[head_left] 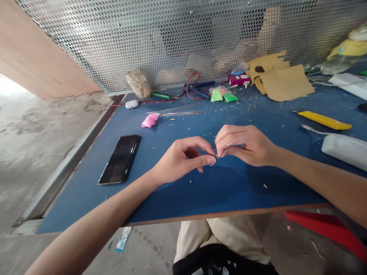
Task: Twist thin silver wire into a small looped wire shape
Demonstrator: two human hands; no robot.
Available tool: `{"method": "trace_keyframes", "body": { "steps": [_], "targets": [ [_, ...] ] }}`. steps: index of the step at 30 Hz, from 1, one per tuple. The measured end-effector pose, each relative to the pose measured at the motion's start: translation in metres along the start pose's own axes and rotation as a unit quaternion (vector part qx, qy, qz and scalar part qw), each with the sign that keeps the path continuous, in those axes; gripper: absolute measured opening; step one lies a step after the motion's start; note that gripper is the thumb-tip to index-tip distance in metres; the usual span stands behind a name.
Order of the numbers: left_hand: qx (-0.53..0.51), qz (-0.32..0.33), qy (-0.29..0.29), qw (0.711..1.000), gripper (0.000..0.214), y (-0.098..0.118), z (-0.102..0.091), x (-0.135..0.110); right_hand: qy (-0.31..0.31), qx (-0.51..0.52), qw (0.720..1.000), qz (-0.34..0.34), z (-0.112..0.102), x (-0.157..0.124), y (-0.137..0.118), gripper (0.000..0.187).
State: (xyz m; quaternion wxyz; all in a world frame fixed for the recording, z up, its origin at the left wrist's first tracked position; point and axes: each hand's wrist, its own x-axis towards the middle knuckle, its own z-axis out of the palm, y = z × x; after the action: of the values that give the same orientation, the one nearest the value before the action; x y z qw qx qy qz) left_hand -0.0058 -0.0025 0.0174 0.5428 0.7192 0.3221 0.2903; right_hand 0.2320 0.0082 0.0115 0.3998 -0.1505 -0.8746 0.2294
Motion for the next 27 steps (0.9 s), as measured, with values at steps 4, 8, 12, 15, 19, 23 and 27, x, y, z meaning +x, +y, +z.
{"method": "trace_keyframes", "body": {
  "steps": [4,8,12,15,19,23,27],
  "targets": [
    [0.007,0.012,-0.008,1.000,0.014,0.003,0.000,-0.001,0.001,-0.001,1.000,-0.001,0.000,0.000,-0.001,0.007],
    [0.030,0.024,-0.011,0.999,0.015,0.005,0.001,-0.002,-0.003,-0.009,1.000,-0.010,-0.002,0.001,-0.002,0.008],
    [0.098,0.055,-0.017,0.993,0.014,0.011,-0.002,-0.003,-0.024,-0.031,0.999,-0.035,-0.001,0.002,-0.006,0.010],
    [0.192,0.093,-0.034,0.976,0.008,0.021,-0.006,-0.004,-0.038,-0.108,0.991,-0.069,0.000,0.001,-0.010,0.017],
    [0.360,0.167,0.011,0.918,0.002,0.031,-0.007,-0.010,-0.010,-0.289,0.949,-0.122,0.001,0.000,-0.016,0.016],
    [0.503,0.242,0.064,0.827,0.006,0.031,-0.006,-0.020,0.005,-0.397,0.896,-0.198,0.001,0.000,-0.024,0.009],
    [0.565,0.302,0.088,0.763,0.018,0.029,-0.002,-0.027,-0.006,-0.429,0.876,-0.218,0.002,0.001,-0.031,0.013]
  ]
}}
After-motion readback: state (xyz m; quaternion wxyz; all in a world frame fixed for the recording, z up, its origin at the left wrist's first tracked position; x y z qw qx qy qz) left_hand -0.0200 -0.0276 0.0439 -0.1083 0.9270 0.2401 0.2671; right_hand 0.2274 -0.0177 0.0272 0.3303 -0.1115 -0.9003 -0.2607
